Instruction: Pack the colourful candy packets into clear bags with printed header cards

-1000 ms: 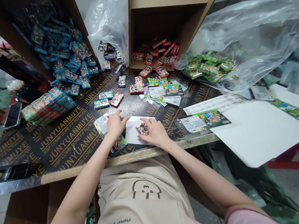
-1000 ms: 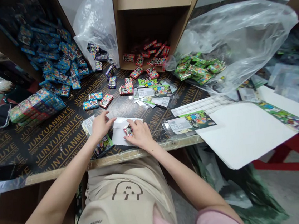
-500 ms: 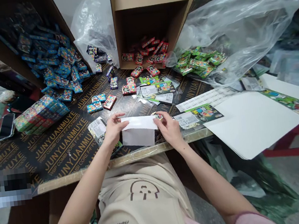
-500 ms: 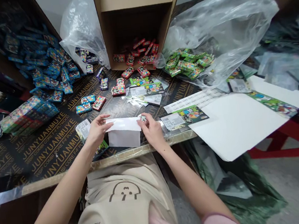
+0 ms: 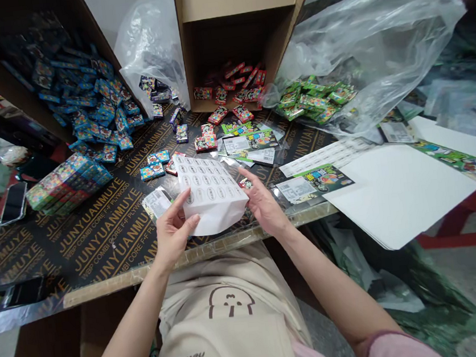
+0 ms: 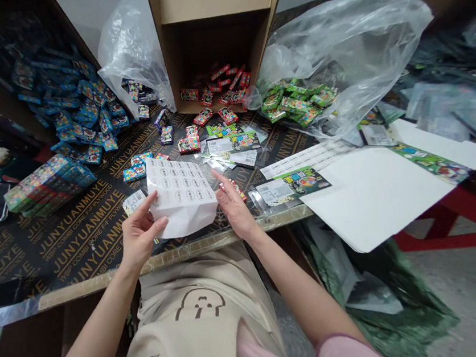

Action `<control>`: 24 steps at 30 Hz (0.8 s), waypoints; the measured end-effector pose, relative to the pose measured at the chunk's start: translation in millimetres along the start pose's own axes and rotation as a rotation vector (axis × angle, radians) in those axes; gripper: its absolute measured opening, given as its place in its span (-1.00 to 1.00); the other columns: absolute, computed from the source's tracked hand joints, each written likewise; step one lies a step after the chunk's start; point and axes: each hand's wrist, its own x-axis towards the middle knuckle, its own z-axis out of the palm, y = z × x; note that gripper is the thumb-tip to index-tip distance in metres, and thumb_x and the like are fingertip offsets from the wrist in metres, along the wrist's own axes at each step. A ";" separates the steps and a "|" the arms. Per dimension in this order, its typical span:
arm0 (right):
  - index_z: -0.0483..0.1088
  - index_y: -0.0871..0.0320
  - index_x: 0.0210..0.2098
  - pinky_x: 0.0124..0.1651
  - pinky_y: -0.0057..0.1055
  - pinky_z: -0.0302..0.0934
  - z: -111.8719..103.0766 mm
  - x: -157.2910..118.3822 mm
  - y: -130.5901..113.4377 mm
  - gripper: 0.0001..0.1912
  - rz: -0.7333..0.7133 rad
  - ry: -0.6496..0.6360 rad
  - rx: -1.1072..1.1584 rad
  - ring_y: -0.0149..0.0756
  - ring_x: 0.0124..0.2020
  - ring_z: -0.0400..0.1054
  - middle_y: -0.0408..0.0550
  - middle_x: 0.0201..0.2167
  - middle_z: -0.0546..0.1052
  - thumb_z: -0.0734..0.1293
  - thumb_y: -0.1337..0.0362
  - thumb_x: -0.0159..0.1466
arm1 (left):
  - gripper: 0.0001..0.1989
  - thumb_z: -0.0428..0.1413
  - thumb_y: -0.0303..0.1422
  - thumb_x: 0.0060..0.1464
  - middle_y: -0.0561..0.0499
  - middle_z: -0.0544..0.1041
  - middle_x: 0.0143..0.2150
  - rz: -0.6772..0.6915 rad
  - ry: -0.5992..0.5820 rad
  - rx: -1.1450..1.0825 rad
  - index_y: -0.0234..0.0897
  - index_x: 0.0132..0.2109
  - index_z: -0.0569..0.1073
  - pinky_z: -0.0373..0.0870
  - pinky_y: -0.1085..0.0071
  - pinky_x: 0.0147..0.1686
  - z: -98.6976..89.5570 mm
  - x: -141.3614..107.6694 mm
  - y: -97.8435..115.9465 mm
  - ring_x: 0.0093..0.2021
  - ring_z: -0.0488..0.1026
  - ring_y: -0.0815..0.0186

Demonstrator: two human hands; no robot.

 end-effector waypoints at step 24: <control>0.50 0.10 -0.50 -0.09 -0.23 0.24 22.2 -14.9 -28.7 -0.87 -0.215 0.050 -0.502 -0.20 -0.22 0.38 -0.07 -0.39 0.52 0.42 0.19 0.10 | -0.82 0.17 -0.21 0.05 -0.02 0.43 -0.34 0.194 0.035 0.716 -0.17 -0.41 0.58 0.29 0.29 -0.14 -22.3 6.4 16.3 -0.20 0.36 0.21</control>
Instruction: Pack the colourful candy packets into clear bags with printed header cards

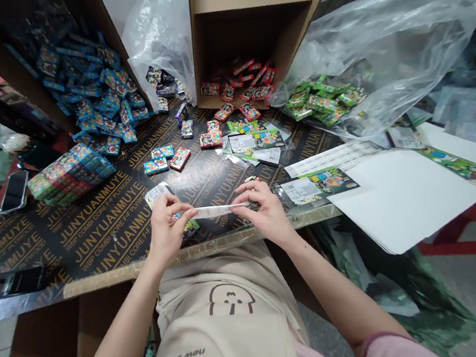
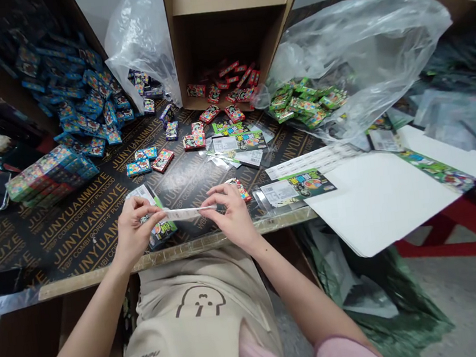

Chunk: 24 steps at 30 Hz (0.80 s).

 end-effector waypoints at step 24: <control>0.48 0.15 -0.34 -0.32 -0.42 0.26 8.1 -1.9 2.5 -0.88 -0.004 -0.290 0.060 -0.34 -0.39 0.40 -0.10 -0.41 0.55 0.33 0.24 0.22 | -0.74 0.20 -0.18 -0.16 0.05 0.46 -0.57 -0.374 -0.464 -0.347 -0.32 -0.54 0.50 0.18 0.50 -0.52 3.8 2.0 17.6 -0.52 0.30 0.39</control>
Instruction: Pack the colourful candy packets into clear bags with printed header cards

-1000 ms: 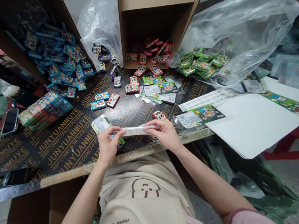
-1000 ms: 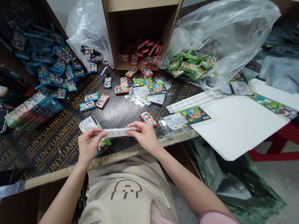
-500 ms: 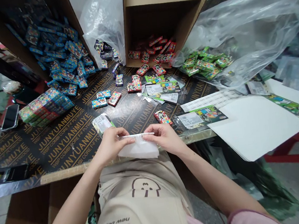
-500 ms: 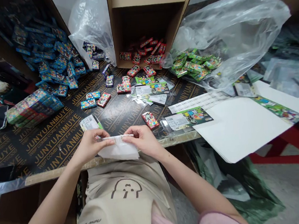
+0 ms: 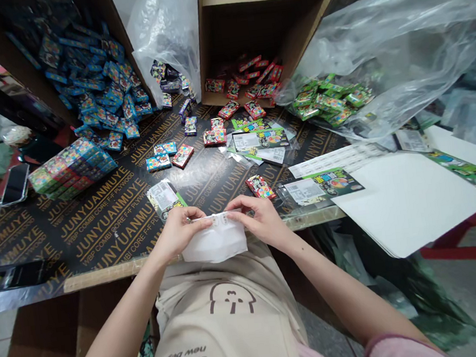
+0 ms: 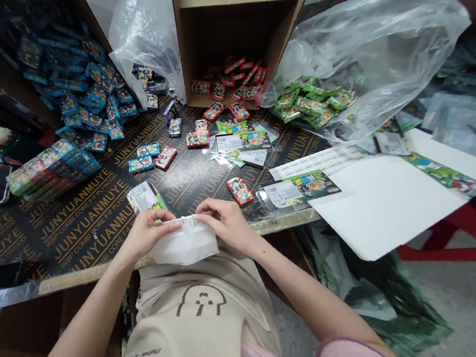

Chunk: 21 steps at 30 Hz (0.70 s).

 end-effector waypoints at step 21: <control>0.23 -0.03 0.22 0.14 -0.12 0.06 14.8 5.3 -5.3 -0.51 -0.430 0.023 -0.313 -0.28 -0.21 0.38 -0.18 -0.35 0.59 0.24 0.36 0.31 | -0.73 0.25 -0.19 -0.20 0.07 0.46 -0.58 -0.020 -0.024 -0.060 -0.35 -0.52 0.51 0.14 0.51 -0.54 6.6 3.2 -4.4 -0.55 0.27 0.44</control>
